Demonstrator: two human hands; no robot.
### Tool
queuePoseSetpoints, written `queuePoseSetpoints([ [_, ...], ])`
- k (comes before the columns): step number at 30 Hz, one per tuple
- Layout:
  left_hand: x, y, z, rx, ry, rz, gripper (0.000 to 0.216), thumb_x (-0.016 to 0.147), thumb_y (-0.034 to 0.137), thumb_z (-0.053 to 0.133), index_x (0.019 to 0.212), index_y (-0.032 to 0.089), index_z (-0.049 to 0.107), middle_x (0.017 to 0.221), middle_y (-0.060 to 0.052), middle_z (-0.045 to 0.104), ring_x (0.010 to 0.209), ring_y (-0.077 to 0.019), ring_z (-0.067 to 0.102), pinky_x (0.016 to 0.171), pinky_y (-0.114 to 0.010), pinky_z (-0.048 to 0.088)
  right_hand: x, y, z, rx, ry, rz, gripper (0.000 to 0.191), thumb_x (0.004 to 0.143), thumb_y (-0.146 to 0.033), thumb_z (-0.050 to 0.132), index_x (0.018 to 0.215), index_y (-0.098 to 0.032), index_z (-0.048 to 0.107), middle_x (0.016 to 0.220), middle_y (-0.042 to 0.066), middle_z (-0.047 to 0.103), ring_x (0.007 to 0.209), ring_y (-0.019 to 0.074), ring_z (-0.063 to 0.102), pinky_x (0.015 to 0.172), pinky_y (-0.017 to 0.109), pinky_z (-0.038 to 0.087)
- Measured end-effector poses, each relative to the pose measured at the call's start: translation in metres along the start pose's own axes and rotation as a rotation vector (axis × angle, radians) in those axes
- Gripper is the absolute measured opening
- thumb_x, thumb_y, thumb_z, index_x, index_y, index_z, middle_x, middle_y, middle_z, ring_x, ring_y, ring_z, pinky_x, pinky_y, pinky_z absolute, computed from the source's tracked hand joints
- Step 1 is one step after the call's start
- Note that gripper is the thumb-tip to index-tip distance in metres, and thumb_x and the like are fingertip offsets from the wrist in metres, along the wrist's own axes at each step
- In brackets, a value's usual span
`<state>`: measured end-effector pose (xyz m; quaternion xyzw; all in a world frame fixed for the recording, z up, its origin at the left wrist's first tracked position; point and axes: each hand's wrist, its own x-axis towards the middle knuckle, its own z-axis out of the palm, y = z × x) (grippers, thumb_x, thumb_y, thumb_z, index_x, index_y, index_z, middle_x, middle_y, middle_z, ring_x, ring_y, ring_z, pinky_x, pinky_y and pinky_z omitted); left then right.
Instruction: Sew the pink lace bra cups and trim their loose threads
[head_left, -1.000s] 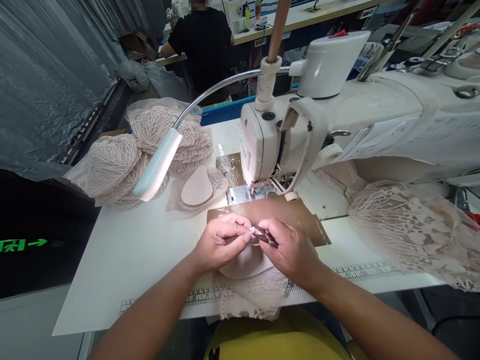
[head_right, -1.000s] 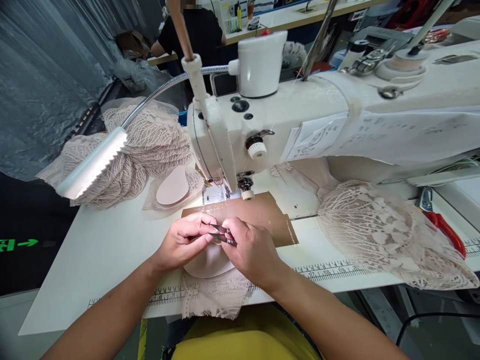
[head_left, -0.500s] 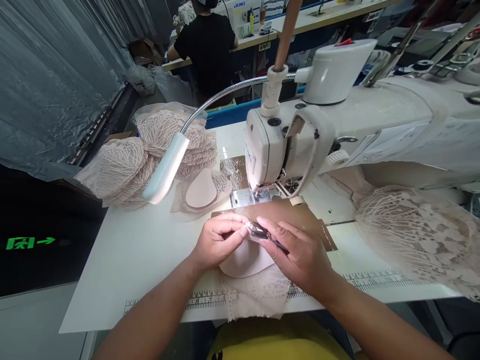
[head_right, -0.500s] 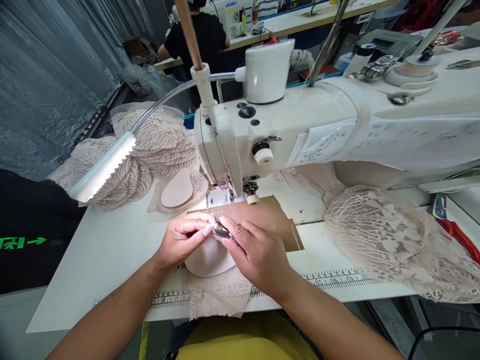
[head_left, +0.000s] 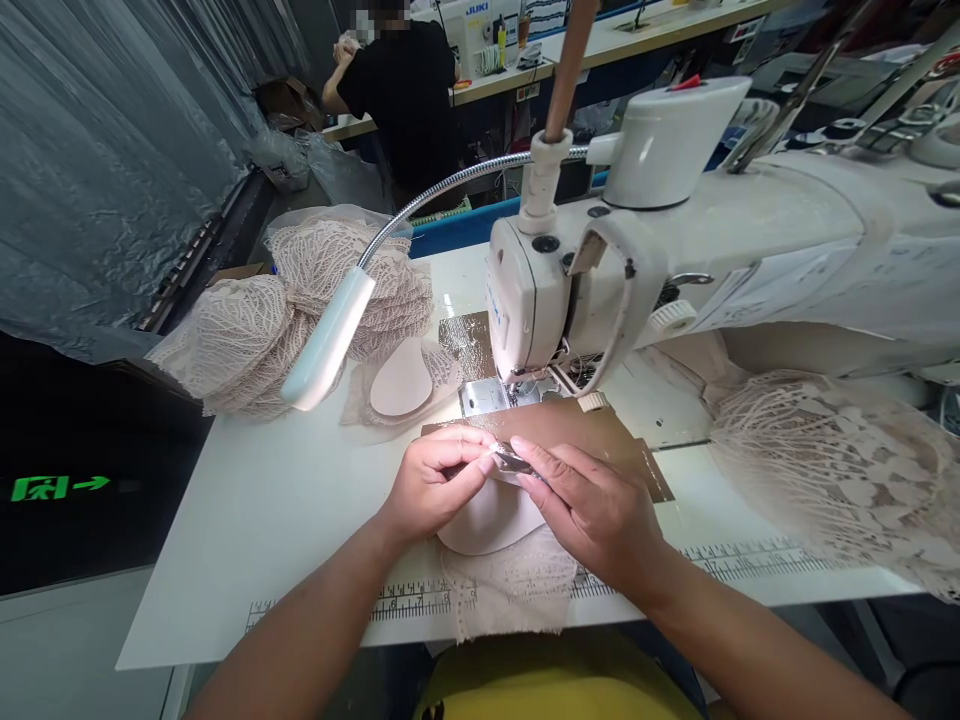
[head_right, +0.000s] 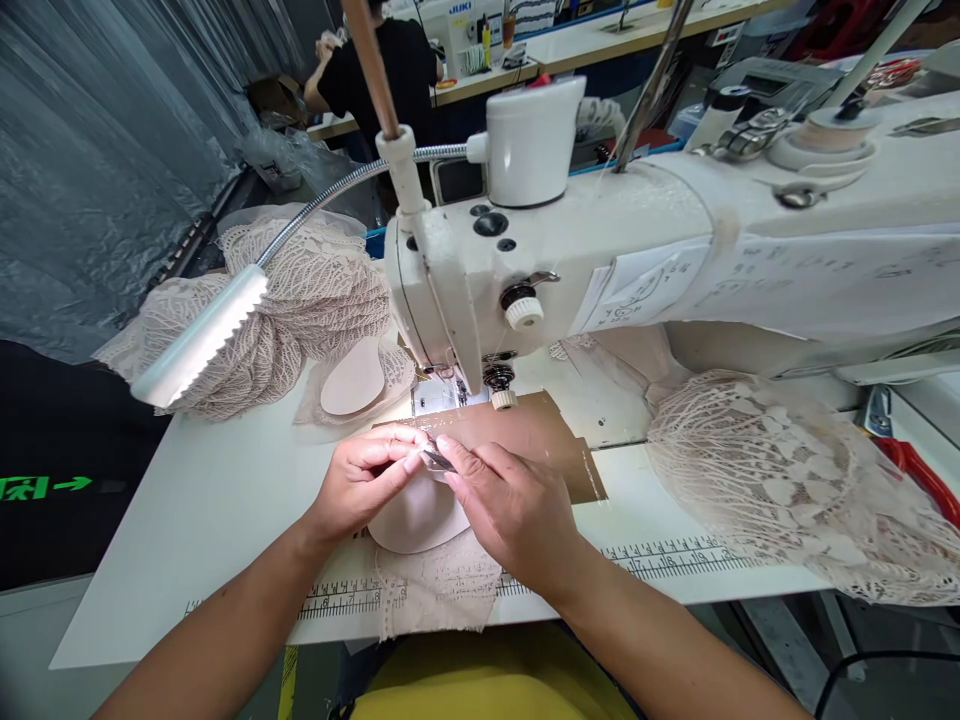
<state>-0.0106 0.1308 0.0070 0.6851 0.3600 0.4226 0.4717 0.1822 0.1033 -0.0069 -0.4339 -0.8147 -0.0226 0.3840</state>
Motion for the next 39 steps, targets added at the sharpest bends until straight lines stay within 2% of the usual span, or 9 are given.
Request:
queuePoseSetpoints([
  [9, -0.001, 0.001, 0.001, 0.033, -0.030, 0.032, 0.019, 0.083, 0.011, 0.058, 0.088, 0.017, 0.075, 0.091, -0.009, 0.068, 0.084, -0.0170, 0.063, 0.076, -0.029, 0.051, 0.001, -0.002, 0.000, -0.006, 0.005, -0.013, 0.036, 0.081, -0.012, 0.064, 0.117, -0.012, 0.059, 0.076, 0.004, 0.066, 0.061, 0.0124, 0.056, 0.057, 0.025, 0.043],
  [14, 0.000, 0.002, 0.002, 0.046, -0.066, 0.055, 0.020, 0.084, 0.011, 0.056, 0.088, 0.018, 0.074, 0.094, -0.010, 0.069, 0.085, -0.0169, 0.063, 0.076, -0.030, 0.051, 0.001, -0.003, 0.001, -0.006, -0.020, -0.041, 0.039, 0.080, -0.006, 0.061, 0.119, -0.012, 0.058, 0.076, 0.003, 0.066, 0.062, 0.0123, 0.057, 0.058, 0.025, 0.044],
  [18, 0.001, 0.004, 0.003, 0.059, -0.078, 0.068, 0.018, 0.083, 0.011, 0.057, 0.085, 0.017, 0.074, 0.086, -0.008, 0.069, 0.080, -0.0152, 0.062, 0.074, -0.028, 0.050, 0.000, -0.002, 0.002, 0.017, -0.042, -0.040, 0.040, 0.081, -0.004, 0.057, 0.120, -0.013, 0.057, 0.081, 0.003, 0.068, 0.066, 0.0132, 0.060, 0.060, 0.025, 0.046],
  [21, 0.001, 0.004, 0.004, 0.051, -0.075, 0.074, 0.016, 0.083, 0.011, 0.058, 0.084, 0.016, 0.073, 0.086, -0.008, 0.068, 0.080, -0.0154, 0.062, 0.076, -0.028, 0.050, 0.002, -0.002, -0.001, 0.129, -0.053, 0.120, 0.031, 0.086, -0.014, 0.055, 0.117, -0.013, 0.057, 0.083, 0.004, 0.069, 0.069, 0.0132, 0.062, 0.064, 0.023, 0.048],
  [24, 0.000, 0.004, 0.004, 0.060, -0.098, 0.080, 0.015, 0.083, 0.013, 0.058, 0.083, 0.015, 0.073, 0.087, -0.009, 0.067, 0.082, -0.0164, 0.062, 0.077, -0.030, 0.050, 0.008, -0.004, -0.007, 0.348, -0.197, 0.377, 0.033, 0.087, -0.032, 0.056, 0.113, -0.013, 0.057, 0.074, 0.001, 0.066, 0.062, 0.0114, 0.059, 0.058, 0.020, 0.048],
  [27, -0.001, 0.003, 0.004, 0.086, -0.131, 0.066, 0.016, 0.084, 0.016, 0.056, 0.081, 0.014, 0.072, 0.086, -0.009, 0.064, 0.082, -0.0170, 0.061, 0.076, -0.031, 0.050, 0.013, -0.007, -0.010, 0.457, -0.336, 0.500, 0.023, 0.087, -0.039, 0.053, 0.092, -0.018, 0.061, 0.058, -0.005, 0.055, 0.050, 0.0093, 0.048, 0.048, 0.019, 0.040],
  [31, -0.002, 0.002, 0.003, 0.116, -0.127, 0.049, 0.017, 0.084, 0.020, 0.057, 0.081, 0.014, 0.072, 0.084, -0.009, 0.062, 0.078, -0.0161, 0.060, 0.072, -0.030, 0.050, 0.012, -0.008, -0.007, 0.427, -0.311, 0.476, 0.027, 0.090, -0.032, 0.046, 0.066, -0.020, 0.051, 0.054, -0.005, 0.046, 0.050, 0.0089, 0.042, 0.048, 0.020, 0.034],
  [34, -0.002, 0.001, 0.003, 0.120, -0.127, 0.055, 0.017, 0.085, 0.021, 0.057, 0.081, 0.015, 0.072, 0.084, -0.009, 0.064, 0.081, -0.0170, 0.061, 0.072, -0.029, 0.050, 0.009, -0.007, -0.003, 0.356, -0.271, 0.403, 0.022, 0.086, -0.027, 0.047, 0.065, -0.020, 0.048, 0.052, -0.006, 0.044, 0.047, 0.0088, 0.039, 0.047, 0.020, 0.032],
  [39, 0.000, 0.002, 0.003, 0.049, -0.128, 0.035, 0.017, 0.084, 0.021, 0.058, 0.083, 0.014, 0.073, 0.091, -0.011, 0.068, 0.086, -0.0190, 0.064, 0.076, -0.030, 0.053, 0.007, -0.005, -0.002, 0.226, -0.180, 0.330, 0.012, 0.082, -0.023, 0.048, 0.071, -0.020, 0.050, 0.054, -0.005, 0.049, 0.047, 0.0099, 0.042, 0.048, 0.020, 0.032],
])
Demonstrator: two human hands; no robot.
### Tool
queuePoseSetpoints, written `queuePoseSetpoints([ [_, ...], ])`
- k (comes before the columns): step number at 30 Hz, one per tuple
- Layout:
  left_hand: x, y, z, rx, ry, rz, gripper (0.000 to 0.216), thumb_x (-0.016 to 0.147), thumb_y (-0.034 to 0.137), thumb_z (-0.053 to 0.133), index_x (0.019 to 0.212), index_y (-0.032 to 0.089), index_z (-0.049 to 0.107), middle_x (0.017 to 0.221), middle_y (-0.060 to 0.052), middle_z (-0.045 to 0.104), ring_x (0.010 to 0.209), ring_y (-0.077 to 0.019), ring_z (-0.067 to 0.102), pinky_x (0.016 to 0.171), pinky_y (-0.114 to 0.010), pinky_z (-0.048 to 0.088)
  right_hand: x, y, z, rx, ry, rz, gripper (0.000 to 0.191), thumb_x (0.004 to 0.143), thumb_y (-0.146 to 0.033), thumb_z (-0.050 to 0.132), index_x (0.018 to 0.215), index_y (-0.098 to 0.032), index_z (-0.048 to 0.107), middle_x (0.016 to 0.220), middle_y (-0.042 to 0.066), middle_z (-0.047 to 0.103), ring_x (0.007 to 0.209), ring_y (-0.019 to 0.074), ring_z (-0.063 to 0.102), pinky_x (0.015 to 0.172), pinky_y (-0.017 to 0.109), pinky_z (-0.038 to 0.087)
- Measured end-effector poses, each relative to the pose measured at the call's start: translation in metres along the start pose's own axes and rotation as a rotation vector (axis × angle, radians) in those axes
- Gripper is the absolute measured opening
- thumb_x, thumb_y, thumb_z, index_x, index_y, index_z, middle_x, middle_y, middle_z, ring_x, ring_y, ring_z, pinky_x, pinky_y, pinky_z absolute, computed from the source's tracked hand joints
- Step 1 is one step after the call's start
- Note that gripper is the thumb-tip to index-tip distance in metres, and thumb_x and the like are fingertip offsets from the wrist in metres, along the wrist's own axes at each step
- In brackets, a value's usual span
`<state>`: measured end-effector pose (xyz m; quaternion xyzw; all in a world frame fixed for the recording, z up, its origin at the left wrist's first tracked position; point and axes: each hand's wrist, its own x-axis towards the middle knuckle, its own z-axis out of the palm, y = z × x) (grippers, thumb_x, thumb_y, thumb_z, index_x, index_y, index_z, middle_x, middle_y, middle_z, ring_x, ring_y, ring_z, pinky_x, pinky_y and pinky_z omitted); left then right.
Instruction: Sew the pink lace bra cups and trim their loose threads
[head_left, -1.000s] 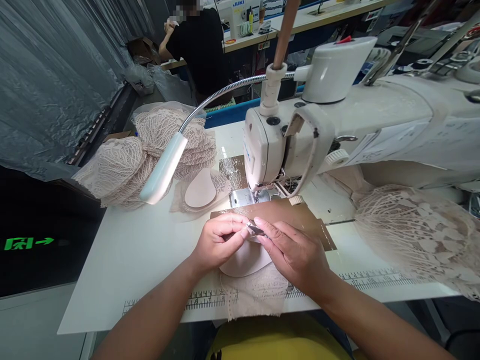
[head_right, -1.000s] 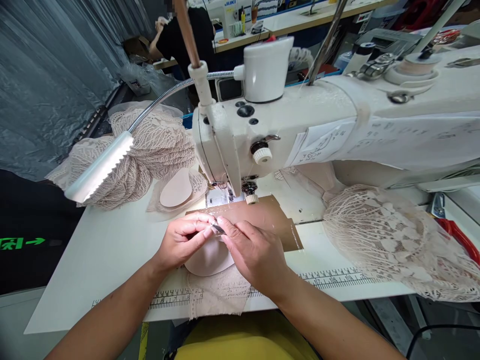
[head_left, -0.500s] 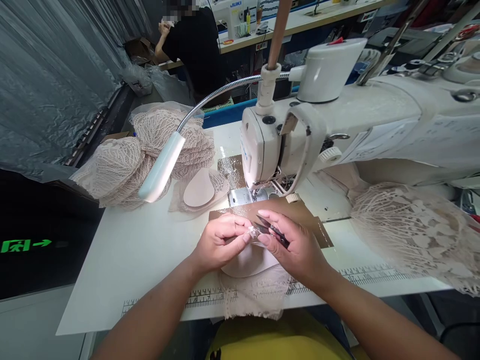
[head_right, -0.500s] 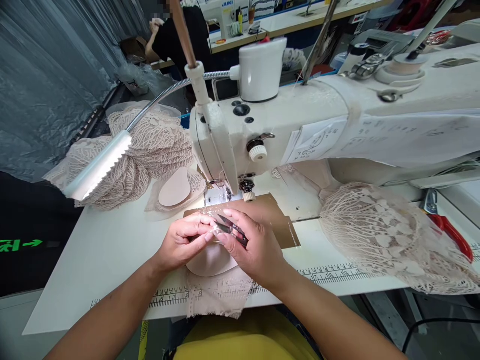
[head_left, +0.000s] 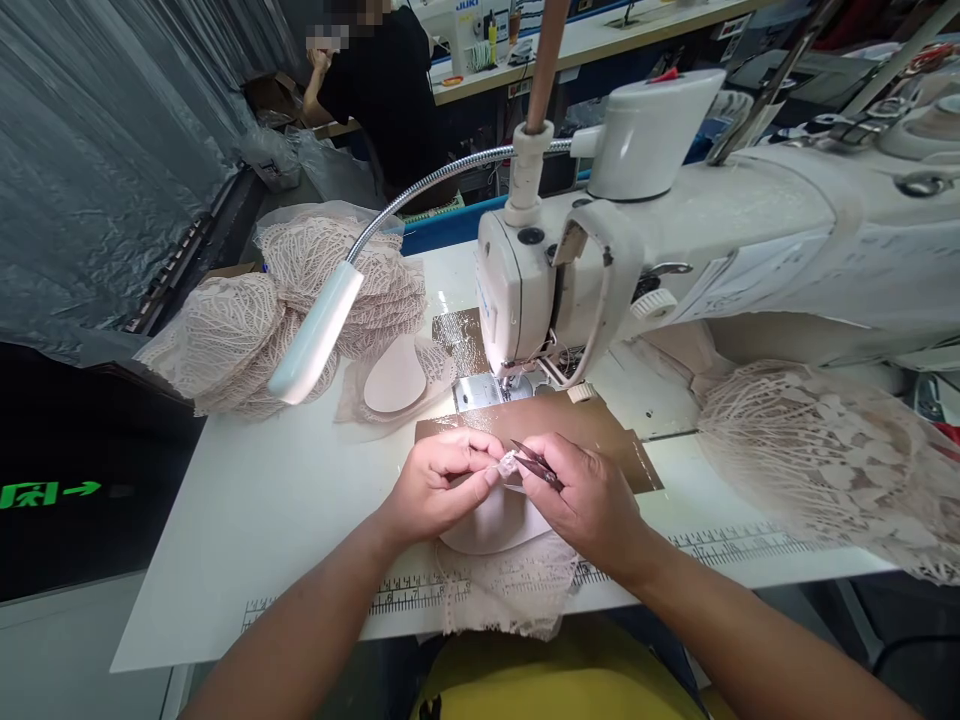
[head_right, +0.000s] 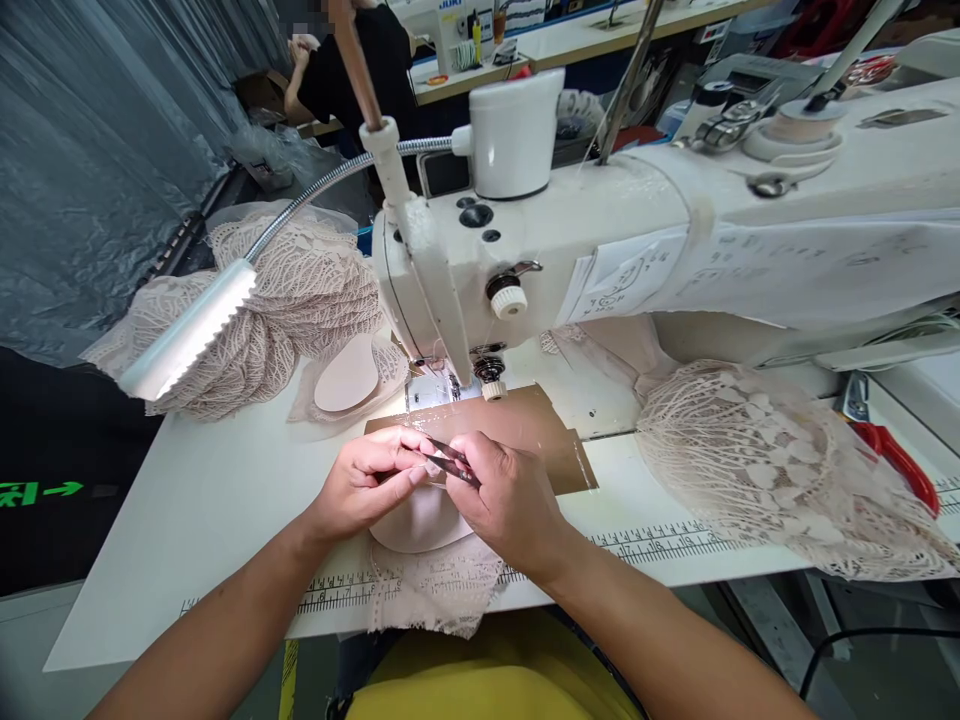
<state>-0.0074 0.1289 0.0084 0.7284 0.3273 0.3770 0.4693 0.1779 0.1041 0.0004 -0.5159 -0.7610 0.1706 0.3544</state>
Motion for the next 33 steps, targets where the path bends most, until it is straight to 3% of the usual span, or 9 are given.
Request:
queuePoseSetpoints([
  [12, -0.0003, -0.0023, -0.0021, -0.144, -0.024, -0.090, 0.017, 0.083, 0.021, 0.060, 0.087, 0.014, 0.075, 0.095, -0.013, 0.071, 0.087, -0.0216, 0.066, 0.083, -0.037, 0.054, 0.0015, -0.0016, -0.0008, 0.039, 0.003, 0.044, 0.015, 0.086, -0.028, 0.049, 0.073, -0.020, 0.052, 0.055, -0.005, 0.052, 0.046, 0.0092, 0.045, 0.046, 0.020, 0.036],
  [15, -0.0008, -0.0038, -0.0024, -0.174, 0.033, -0.123, 0.016, 0.083, 0.022, 0.061, 0.086, 0.015, 0.075, 0.097, -0.012, 0.071, 0.087, -0.0209, 0.066, 0.080, -0.034, 0.054, 0.0012, 0.0017, -0.0041, 0.113, -0.026, 0.023, 0.017, 0.089, -0.034, 0.047, 0.090, -0.019, 0.055, 0.067, -0.002, 0.062, 0.054, 0.0106, 0.055, 0.049, 0.020, 0.042],
  [19, 0.0007, -0.0017, -0.0036, -0.148, 0.098, -0.151, 0.015, 0.082, 0.022, 0.062, 0.083, 0.016, 0.076, 0.094, -0.011, 0.072, 0.086, -0.0203, 0.067, 0.079, -0.032, 0.054, -0.0013, 0.0055, -0.0062, 0.123, 0.005, -0.086, 0.031, 0.092, -0.029, 0.044, 0.119, -0.017, 0.053, 0.095, 0.006, 0.069, 0.081, 0.0154, 0.065, 0.067, 0.023, 0.052],
  [24, 0.0019, 0.0011, -0.0050, -0.103, 0.128, -0.174, 0.017, 0.083, 0.024, 0.061, 0.082, 0.015, 0.076, 0.094, -0.011, 0.071, 0.086, -0.0209, 0.066, 0.079, -0.033, 0.053, -0.0036, 0.0058, -0.0014, 0.017, 0.093, -0.173, 0.034, 0.086, -0.021, 0.056, 0.119, -0.016, 0.061, 0.071, 0.002, 0.064, 0.060, 0.0119, 0.057, 0.054, 0.023, 0.046],
  [33, 0.0001, -0.0021, -0.0046, -0.071, 0.109, -0.107, 0.017, 0.084, 0.021, 0.059, 0.085, 0.017, 0.076, 0.095, -0.010, 0.071, 0.085, -0.0189, 0.065, 0.077, -0.031, 0.053, -0.0039, 0.0070, 0.0005, -0.115, 0.137, -0.245, 0.035, 0.083, -0.012, 0.057, 0.117, -0.017, 0.063, 0.074, 0.003, 0.066, 0.064, 0.0120, 0.059, 0.060, 0.022, 0.048],
])
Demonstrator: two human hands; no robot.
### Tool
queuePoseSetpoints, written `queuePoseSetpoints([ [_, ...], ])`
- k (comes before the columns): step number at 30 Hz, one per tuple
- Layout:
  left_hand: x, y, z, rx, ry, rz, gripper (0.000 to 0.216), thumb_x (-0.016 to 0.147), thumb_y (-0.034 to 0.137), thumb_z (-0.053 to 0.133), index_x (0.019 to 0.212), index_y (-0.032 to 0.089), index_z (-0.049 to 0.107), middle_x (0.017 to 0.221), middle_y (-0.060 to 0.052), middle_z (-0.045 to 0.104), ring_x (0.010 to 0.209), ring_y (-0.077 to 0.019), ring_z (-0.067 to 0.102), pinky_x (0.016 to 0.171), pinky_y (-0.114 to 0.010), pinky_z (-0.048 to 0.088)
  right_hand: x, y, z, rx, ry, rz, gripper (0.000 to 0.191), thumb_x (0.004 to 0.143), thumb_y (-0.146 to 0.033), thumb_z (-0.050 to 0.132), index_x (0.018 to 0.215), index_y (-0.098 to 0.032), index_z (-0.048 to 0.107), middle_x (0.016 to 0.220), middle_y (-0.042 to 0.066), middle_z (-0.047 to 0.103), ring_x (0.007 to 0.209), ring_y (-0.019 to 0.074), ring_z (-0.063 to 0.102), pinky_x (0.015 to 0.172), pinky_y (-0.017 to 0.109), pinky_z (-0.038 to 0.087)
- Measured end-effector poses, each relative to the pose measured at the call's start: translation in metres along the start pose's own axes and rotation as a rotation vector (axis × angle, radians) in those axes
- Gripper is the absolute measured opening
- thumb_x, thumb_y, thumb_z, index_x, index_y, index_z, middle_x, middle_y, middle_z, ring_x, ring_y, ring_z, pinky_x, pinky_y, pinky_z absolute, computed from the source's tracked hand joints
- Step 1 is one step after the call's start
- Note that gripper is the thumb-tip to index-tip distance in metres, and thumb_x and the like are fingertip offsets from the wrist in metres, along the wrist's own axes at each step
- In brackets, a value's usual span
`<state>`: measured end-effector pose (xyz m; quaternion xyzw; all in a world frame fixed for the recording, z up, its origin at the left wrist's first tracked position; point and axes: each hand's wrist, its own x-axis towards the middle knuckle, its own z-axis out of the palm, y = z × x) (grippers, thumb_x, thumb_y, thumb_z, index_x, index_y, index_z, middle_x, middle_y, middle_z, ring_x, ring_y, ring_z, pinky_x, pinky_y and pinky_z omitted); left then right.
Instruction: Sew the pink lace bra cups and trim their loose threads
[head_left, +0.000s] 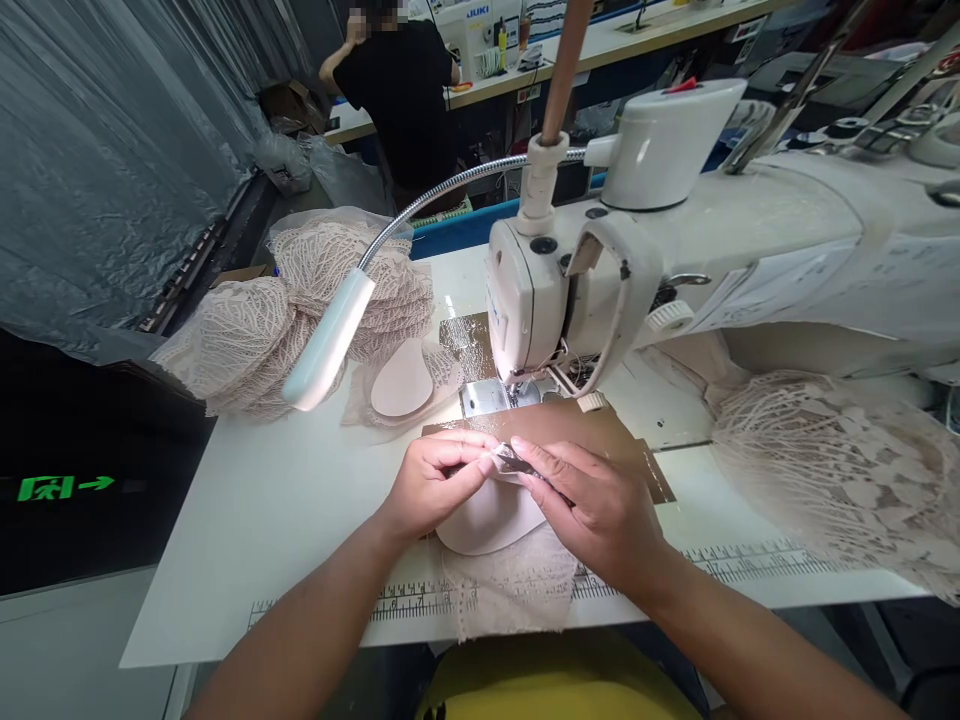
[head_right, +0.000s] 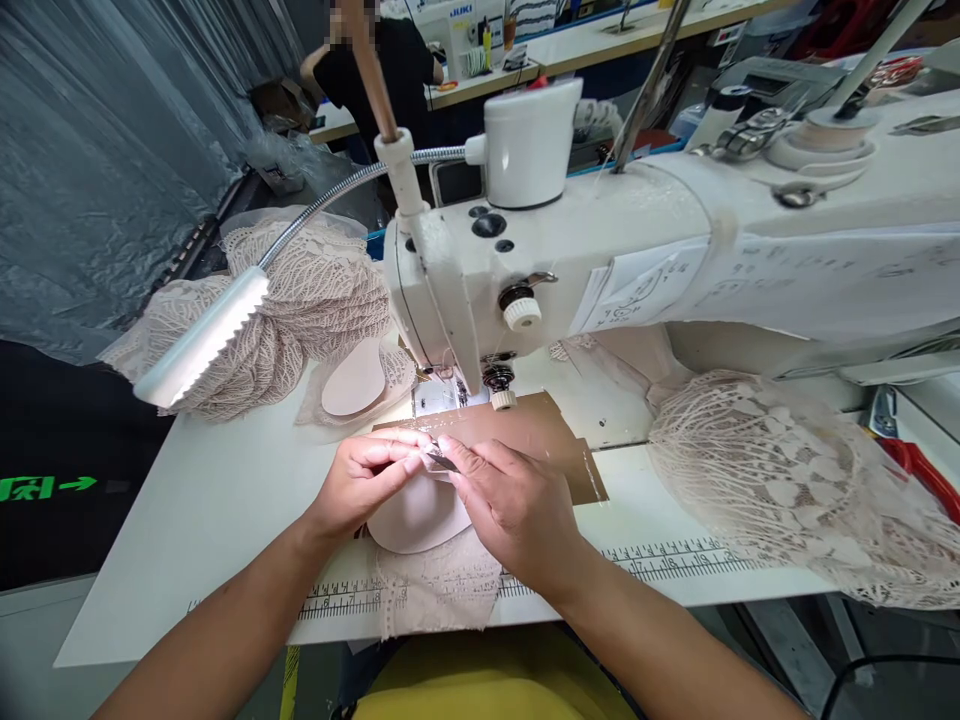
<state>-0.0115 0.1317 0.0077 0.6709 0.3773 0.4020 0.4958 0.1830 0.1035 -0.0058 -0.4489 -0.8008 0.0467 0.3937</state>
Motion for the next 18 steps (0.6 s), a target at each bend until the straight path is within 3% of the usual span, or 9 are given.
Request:
queuePoseSetpoints([
  [12, -0.0005, -0.0009, 0.0030, 0.027, 0.008, 0.076, 0.015, 0.082, 0.016, 0.061, 0.086, 0.018, 0.075, 0.092, -0.010, 0.071, 0.085, -0.0185, 0.066, 0.078, -0.030, 0.054, 0.0006, -0.0007, 0.0012, -0.066, 0.004, -0.020, 0.034, 0.084, -0.011, 0.056, 0.117, -0.014, 0.063, 0.078, 0.004, 0.067, 0.066, 0.0129, 0.060, 0.063, 0.023, 0.050],
  [18, -0.0003, 0.0015, 0.0037, 0.066, -0.086, 0.087, 0.016, 0.083, 0.017, 0.059, 0.086, 0.017, 0.075, 0.091, -0.010, 0.072, 0.083, -0.0181, 0.065, 0.077, -0.030, 0.052, 0.0034, -0.0018, 0.0013, -0.069, 0.006, -0.047, 0.031, 0.085, -0.010, 0.054, 0.114, -0.014, 0.063, 0.076, 0.004, 0.068, 0.065, 0.0124, 0.062, 0.062, 0.023, 0.050],
])
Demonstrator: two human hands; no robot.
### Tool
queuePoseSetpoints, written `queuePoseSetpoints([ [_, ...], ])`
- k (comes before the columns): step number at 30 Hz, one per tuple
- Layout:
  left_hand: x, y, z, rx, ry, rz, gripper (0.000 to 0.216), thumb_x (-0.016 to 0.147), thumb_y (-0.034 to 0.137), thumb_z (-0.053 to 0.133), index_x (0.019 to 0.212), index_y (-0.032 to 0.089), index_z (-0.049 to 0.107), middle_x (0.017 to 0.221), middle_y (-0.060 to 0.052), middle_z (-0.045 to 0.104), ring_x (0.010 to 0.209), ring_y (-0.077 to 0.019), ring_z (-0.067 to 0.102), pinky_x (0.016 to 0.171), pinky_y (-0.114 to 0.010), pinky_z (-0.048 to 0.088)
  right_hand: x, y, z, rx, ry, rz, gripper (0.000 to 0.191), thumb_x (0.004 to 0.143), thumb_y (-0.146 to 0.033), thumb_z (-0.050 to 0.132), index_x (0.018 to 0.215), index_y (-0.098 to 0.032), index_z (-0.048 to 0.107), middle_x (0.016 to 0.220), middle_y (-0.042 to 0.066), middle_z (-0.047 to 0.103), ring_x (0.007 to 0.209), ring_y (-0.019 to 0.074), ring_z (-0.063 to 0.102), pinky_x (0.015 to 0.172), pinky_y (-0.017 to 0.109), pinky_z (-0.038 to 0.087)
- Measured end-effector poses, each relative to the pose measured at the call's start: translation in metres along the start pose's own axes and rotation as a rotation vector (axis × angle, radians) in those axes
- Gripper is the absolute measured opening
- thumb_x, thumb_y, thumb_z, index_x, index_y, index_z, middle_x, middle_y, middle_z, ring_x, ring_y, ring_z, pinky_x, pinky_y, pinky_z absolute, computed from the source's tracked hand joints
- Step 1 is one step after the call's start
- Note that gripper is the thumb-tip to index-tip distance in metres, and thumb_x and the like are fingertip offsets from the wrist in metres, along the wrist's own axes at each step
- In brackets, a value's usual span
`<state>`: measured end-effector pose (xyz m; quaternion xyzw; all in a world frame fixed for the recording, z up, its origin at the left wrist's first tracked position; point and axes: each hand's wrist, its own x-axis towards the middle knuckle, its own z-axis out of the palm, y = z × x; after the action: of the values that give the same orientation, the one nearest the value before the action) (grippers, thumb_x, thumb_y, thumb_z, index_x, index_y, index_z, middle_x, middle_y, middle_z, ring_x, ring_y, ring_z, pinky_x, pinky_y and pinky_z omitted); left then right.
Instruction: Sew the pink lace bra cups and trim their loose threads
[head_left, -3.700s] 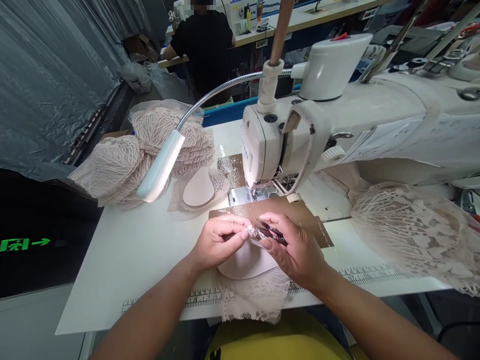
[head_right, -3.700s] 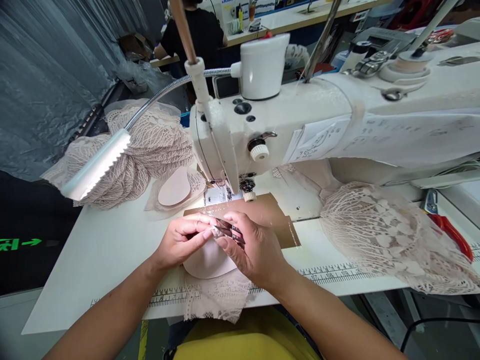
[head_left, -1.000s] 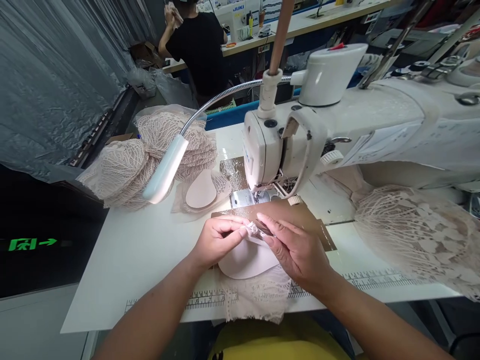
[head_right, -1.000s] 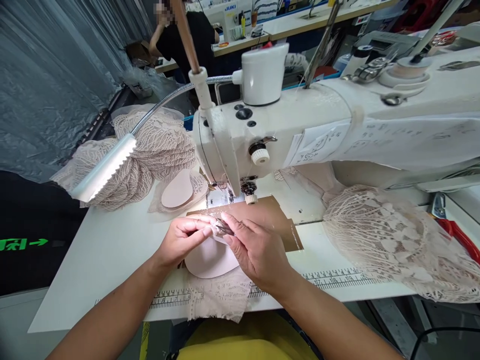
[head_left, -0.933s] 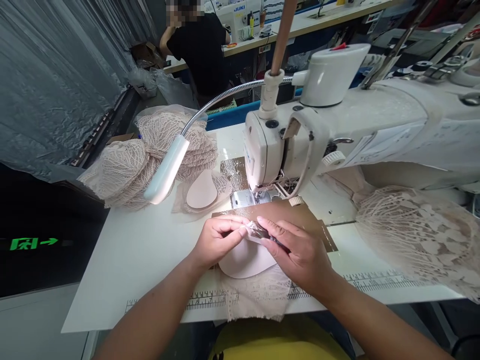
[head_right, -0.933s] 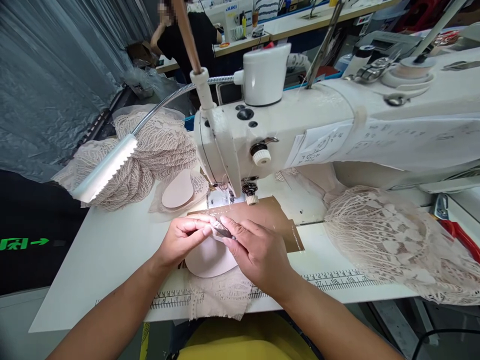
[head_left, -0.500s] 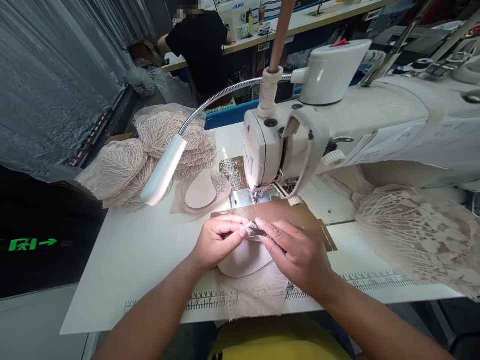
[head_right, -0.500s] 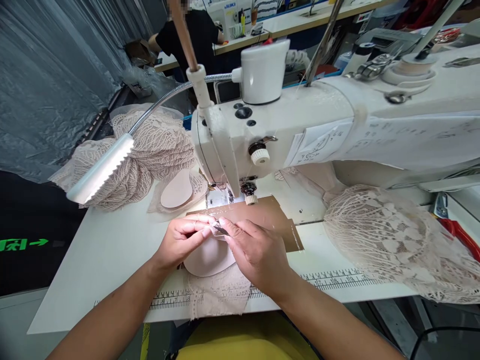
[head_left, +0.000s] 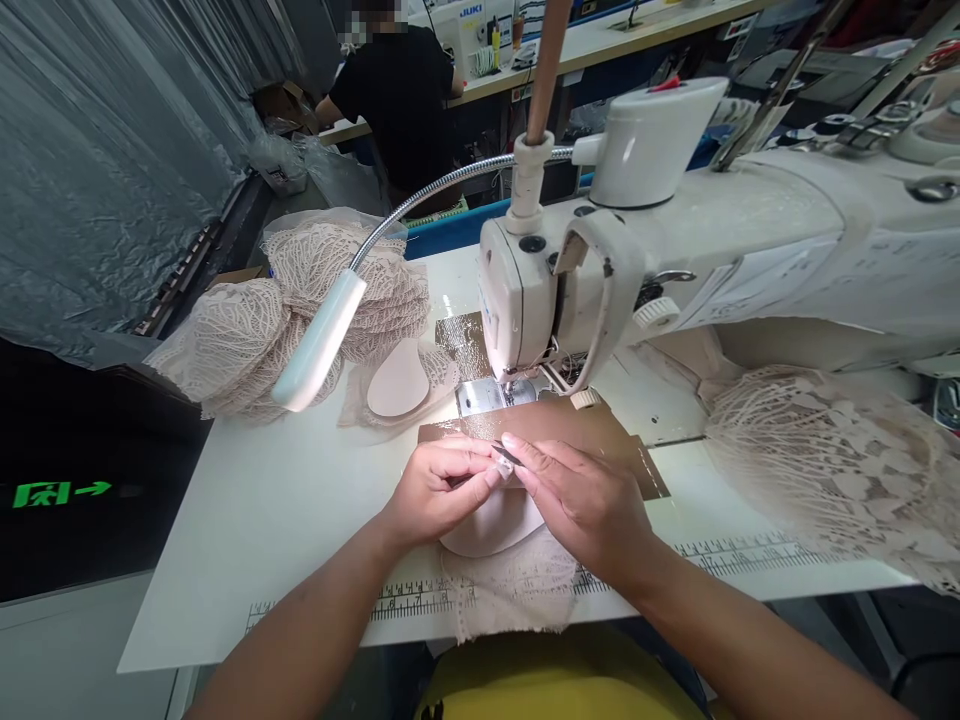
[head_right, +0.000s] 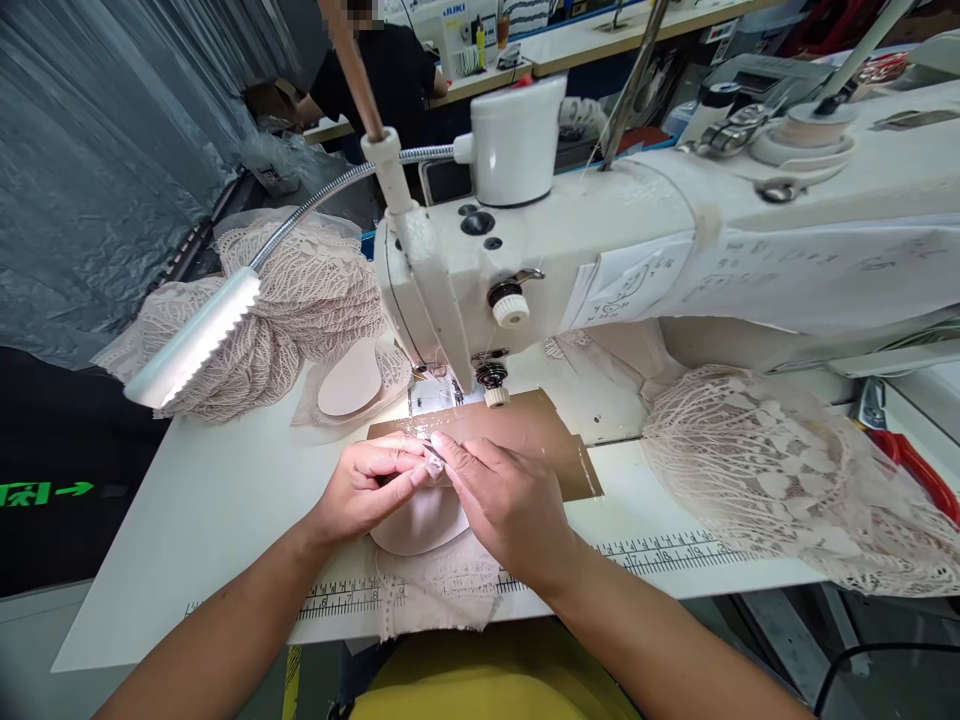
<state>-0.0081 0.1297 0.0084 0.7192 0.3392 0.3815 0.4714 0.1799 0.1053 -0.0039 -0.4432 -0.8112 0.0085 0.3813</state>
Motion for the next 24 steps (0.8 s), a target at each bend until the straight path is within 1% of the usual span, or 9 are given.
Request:
queuePoseSetpoints([
  [3, 0.000, 0.000, 0.000, 0.012, -0.022, 0.013, 0.017, 0.084, 0.018, 0.058, 0.086, 0.016, 0.075, 0.091, -0.010, 0.072, 0.082, -0.0180, 0.065, 0.076, -0.030, 0.052, -0.001, 0.001, 0.001, 0.057, -0.013, 0.024, 0.032, 0.085, -0.010, 0.052, 0.115, -0.015, 0.062, 0.081, 0.004, 0.070, 0.070, 0.0136, 0.064, 0.067, 0.024, 0.052],
  [6, 0.000, 0.000, 0.000, -0.006, -0.035, 0.015, 0.017, 0.085, 0.019, 0.057, 0.087, 0.015, 0.074, 0.092, -0.011, 0.069, 0.084, -0.0186, 0.064, 0.077, -0.031, 0.052, 0.000, 0.000, -0.002, 0.202, -0.039, 0.216, 0.029, 0.087, -0.019, 0.053, 0.115, -0.017, 0.059, 0.084, 0.004, 0.069, 0.073, 0.0142, 0.064, 0.067, 0.023, 0.052],
  [9, -0.001, 0.001, 0.001, -0.010, -0.046, 0.031, 0.017, 0.085, 0.018, 0.057, 0.086, 0.015, 0.073, 0.094, -0.011, 0.065, 0.085, -0.0179, 0.062, 0.079, -0.032, 0.050, 0.005, -0.002, -0.007, 0.397, -0.195, 0.460, 0.025, 0.085, -0.035, 0.056, 0.103, -0.018, 0.059, 0.069, -0.002, 0.063, 0.058, 0.0114, 0.057, 0.054, 0.021, 0.047],
  [11, -0.001, 0.001, 0.001, -0.012, -0.053, 0.038, 0.016, 0.084, 0.017, 0.057, 0.085, 0.015, 0.073, 0.093, -0.010, 0.063, 0.084, -0.0177, 0.060, 0.078, -0.032, 0.050, 0.009, -0.004, -0.010, 0.468, -0.325, 0.540, 0.021, 0.085, -0.040, 0.054, 0.088, -0.020, 0.059, 0.059, -0.005, 0.054, 0.049, 0.0092, 0.047, 0.047, 0.020, 0.040],
  [13, -0.002, 0.001, 0.001, -0.016, -0.054, 0.039, 0.015, 0.084, 0.017, 0.058, 0.085, 0.014, 0.073, 0.091, -0.010, 0.061, 0.085, -0.0180, 0.060, 0.077, -0.032, 0.049, 0.011, -0.005, -0.012, 0.484, -0.383, 0.558, 0.024, 0.088, -0.038, 0.049, 0.074, -0.020, 0.055, 0.056, -0.006, 0.048, 0.049, 0.0085, 0.040, 0.046, 0.020, 0.034],
  [15, -0.002, 0.000, 0.001, -0.024, -0.042, 0.036, 0.015, 0.083, 0.017, 0.058, 0.086, 0.014, 0.073, 0.092, -0.010, 0.060, 0.086, -0.0183, 0.059, 0.078, -0.033, 0.049, 0.011, -0.006, -0.012, 0.473, -0.369, 0.543, 0.026, 0.088, -0.033, 0.047, 0.065, -0.020, 0.047, 0.056, -0.005, 0.044, 0.051, 0.0084, 0.037, 0.047, 0.020, 0.031],
  [19, -0.003, -0.001, 0.001, -0.044, -0.022, 0.027, 0.013, 0.082, 0.017, 0.060, 0.084, 0.014, 0.073, 0.093, -0.010, 0.059, 0.089, -0.0189, 0.058, 0.081, -0.033, 0.048, 0.009, -0.007, -0.008, 0.405, -0.273, 0.510, 0.024, 0.083, -0.024, 0.048, 0.062, -0.020, 0.037, 0.055, -0.006, 0.037, 0.051, 0.0085, 0.033, 0.048, 0.021, 0.028],
  [21, -0.003, -0.001, 0.000, -0.045, -0.020, 0.016, 0.013, 0.081, 0.016, 0.060, 0.082, 0.013, 0.073, 0.093, -0.010, 0.060, 0.088, -0.0184, 0.058, 0.080, -0.032, 0.048, 0.008, -0.008, -0.007, 0.391, -0.235, 0.514, 0.023, 0.081, -0.023, 0.048, 0.063, -0.021, 0.036, 0.056, -0.006, 0.038, 0.052, 0.0086, 0.033, 0.048, 0.021, 0.028],
  [24, -0.003, 0.000, 0.000, -0.063, -0.028, -0.003, 0.013, 0.081, 0.015, 0.060, 0.081, 0.013, 0.073, 0.096, -0.011, 0.061, 0.087, -0.0177, 0.059, 0.080, -0.030, 0.048, 0.008, -0.008, -0.007, 0.417, -0.234, 0.544, 0.020, 0.083, -0.023, 0.047, 0.064, -0.020, 0.039, 0.057, -0.006, 0.040, 0.052, 0.0088, 0.036, 0.048, 0.020, 0.030],
])
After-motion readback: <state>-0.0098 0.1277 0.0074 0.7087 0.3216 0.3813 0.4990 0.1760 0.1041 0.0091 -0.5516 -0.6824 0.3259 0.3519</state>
